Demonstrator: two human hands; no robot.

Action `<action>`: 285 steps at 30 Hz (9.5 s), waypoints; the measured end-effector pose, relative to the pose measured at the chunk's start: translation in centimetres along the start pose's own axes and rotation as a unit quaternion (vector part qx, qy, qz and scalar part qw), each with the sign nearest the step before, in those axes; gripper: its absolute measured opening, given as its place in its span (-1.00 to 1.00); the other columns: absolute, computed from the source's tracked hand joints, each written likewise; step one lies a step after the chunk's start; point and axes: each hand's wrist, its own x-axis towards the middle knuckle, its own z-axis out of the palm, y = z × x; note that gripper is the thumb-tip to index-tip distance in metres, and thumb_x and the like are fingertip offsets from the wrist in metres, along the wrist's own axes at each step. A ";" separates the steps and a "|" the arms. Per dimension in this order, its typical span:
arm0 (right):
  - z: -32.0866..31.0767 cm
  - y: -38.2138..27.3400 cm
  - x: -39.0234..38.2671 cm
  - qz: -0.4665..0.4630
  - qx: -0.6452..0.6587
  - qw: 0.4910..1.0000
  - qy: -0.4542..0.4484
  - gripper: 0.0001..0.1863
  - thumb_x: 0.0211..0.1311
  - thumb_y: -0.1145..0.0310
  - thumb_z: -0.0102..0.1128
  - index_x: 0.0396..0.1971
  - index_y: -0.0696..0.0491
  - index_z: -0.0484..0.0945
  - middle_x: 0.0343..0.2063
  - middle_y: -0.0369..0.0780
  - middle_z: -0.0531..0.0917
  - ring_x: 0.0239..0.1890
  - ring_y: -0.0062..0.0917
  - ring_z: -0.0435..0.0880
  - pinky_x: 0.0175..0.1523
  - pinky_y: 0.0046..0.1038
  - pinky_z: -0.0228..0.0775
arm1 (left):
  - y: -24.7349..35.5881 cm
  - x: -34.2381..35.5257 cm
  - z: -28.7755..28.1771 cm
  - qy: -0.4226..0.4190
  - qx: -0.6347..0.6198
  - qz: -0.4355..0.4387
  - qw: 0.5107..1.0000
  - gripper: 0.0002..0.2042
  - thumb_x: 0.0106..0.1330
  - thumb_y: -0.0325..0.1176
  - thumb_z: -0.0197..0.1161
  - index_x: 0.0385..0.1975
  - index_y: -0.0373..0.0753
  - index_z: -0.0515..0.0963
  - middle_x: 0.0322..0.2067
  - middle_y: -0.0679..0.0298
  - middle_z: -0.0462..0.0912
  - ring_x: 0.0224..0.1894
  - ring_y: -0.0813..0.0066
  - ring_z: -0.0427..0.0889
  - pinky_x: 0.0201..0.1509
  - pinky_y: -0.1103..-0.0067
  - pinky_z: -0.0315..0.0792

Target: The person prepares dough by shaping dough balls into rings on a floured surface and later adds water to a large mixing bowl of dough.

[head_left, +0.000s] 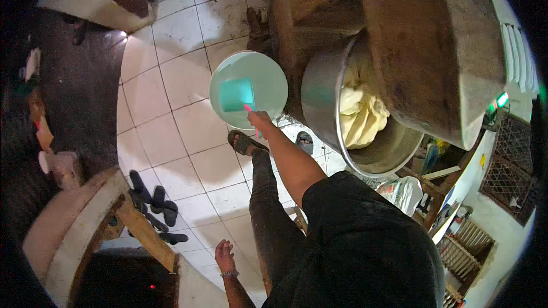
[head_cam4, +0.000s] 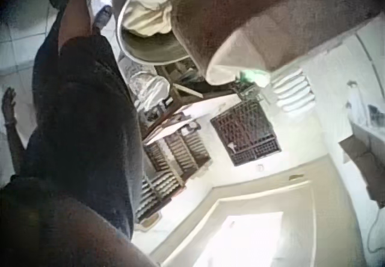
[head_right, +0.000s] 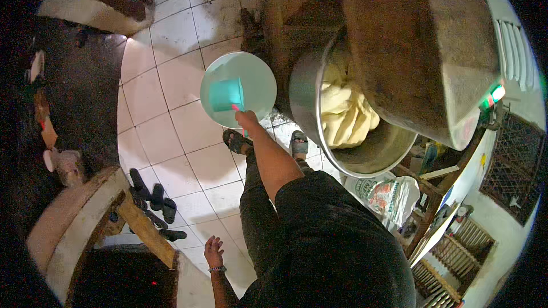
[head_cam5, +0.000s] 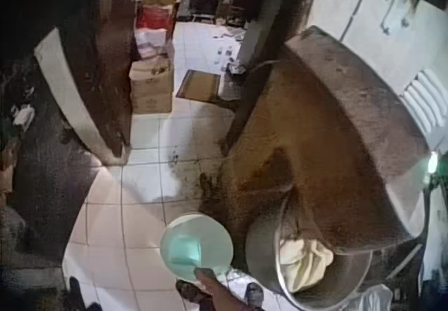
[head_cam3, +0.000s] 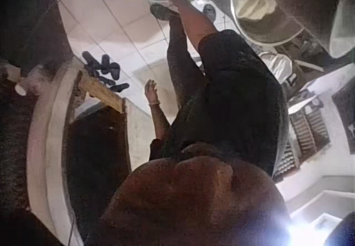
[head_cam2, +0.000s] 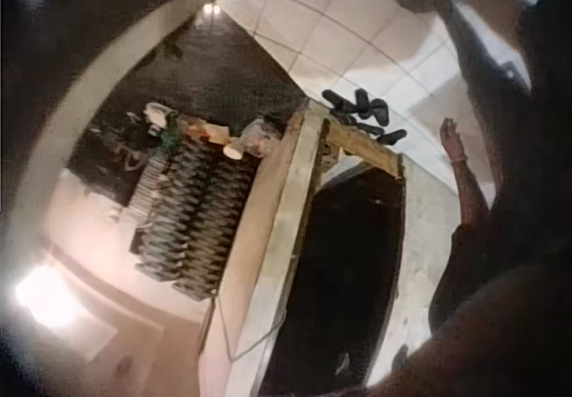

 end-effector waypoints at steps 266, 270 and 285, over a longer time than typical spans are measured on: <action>49.8 143.8 -124.5 0.083 0.514 0.618 0.589 -0.45 0.25 0.03 0.29 -0.01 0.22 0.52 -0.25 -0.09 0.71 -0.20 -0.36 0.70 -0.08 -0.37 0.51 | -79.5 -43.0 -45.0 -0.464 0.721 0.496 0.140 -0.58 0.28 -0.21 0.32 0.06 -0.31 0.54 -0.02 0.05 0.67 -0.07 0.25 0.69 0.00 0.38 0.54; 48.2 143.4 -123.6 0.109 0.452 0.632 0.619 -0.52 0.22 0.05 0.31 -0.10 0.18 0.57 -0.34 -0.12 0.73 -0.29 -0.38 0.71 -0.15 -0.37 0.52 | -82.1 -46.7 -47.1 -0.486 0.601 0.627 0.093 -0.68 0.20 -0.24 0.39 -0.13 -0.29 0.61 -0.15 0.08 0.68 -0.20 0.18 0.68 -0.12 0.39 0.54; 41.7 142.2 -123.6 0.263 0.410 0.389 0.782 -0.46 0.14 -0.02 0.36 -0.04 0.08 0.56 -0.29 -0.12 0.71 -0.20 -0.23 0.69 -0.10 -0.23 0.48 | -93.9 -49.3 -37.7 -0.528 0.498 0.684 -0.064 -0.63 0.04 -0.25 0.33 -0.10 -0.12 0.57 -0.21 0.17 0.59 -0.11 0.14 0.55 -0.11 0.21 0.41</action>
